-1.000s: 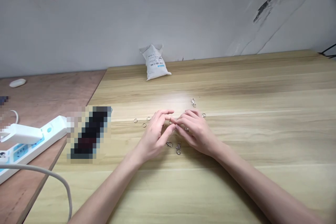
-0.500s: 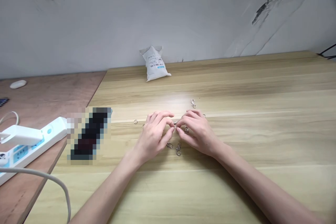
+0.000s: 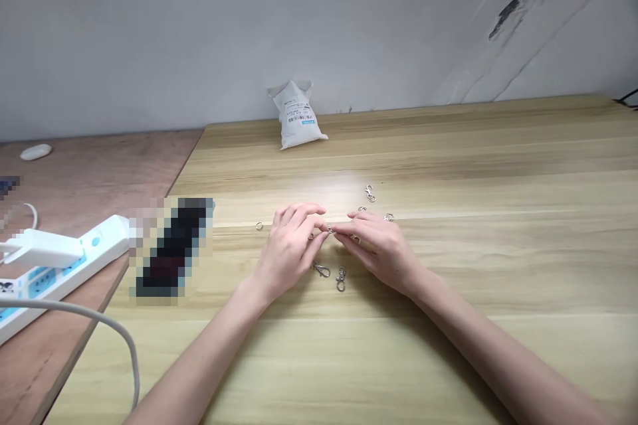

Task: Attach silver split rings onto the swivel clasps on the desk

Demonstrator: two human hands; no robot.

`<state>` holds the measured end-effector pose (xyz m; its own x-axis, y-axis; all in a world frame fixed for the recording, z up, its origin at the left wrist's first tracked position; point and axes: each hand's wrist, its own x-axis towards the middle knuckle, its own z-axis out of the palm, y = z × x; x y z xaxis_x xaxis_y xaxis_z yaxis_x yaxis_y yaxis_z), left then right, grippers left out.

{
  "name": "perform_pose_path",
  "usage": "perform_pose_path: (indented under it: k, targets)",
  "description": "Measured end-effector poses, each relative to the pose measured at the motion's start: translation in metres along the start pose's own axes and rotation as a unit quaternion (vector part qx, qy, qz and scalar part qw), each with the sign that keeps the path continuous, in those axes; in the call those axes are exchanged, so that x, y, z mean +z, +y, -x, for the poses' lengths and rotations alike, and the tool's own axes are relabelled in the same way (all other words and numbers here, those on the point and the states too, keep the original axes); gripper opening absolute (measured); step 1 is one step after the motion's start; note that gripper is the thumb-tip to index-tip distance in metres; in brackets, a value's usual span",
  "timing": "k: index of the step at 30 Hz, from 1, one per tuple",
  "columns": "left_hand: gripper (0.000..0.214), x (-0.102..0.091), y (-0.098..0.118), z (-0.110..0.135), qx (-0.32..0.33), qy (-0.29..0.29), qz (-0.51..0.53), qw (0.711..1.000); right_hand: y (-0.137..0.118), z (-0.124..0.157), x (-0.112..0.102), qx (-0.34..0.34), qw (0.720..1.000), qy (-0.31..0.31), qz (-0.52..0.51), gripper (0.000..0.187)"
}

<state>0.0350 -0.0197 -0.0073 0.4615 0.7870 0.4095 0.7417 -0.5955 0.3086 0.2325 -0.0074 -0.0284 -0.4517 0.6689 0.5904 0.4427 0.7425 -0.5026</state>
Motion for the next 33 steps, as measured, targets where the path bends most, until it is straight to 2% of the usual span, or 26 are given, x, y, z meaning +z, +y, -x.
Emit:
perform_pose_path:
  k: [13,17,23,25,28,33]
  targets:
    - [0.008,0.0002,0.0048,-0.0007,-0.081,0.001,0.151,0.985,-0.0038,-0.0015,-0.0016,-0.008,0.999,0.051,0.008,0.015]
    - [0.008,0.0011,0.0061,-0.0010,-0.089,-0.002,0.173,0.981,-0.0046,-0.0009,-0.0007,-0.012,0.998,0.056,0.009,0.016]
    - [0.007,-0.0006,0.0036,-0.0002,-0.112,0.038,0.172,0.978,-0.0036,-0.0002,-0.0004,-0.022,0.998,0.052,0.009,0.015]
    - [0.008,-0.0019,0.0027,-0.0001,-0.093,0.038,0.135,0.986,-0.0030,-0.0005,-0.0014,-0.021,0.999,0.046,0.007,0.014]
    - [0.010,-0.0025,0.0016,-0.0003,-0.030,0.026,0.047,0.998,-0.0023,-0.0007,-0.0028,-0.020,0.999,0.038,0.009,0.012]
    - [0.013,0.0010,0.0002,-0.0006,0.043,0.039,-0.049,0.997,-0.0023,0.0003,-0.0002,-0.012,1.000,0.019,-0.001,0.013]
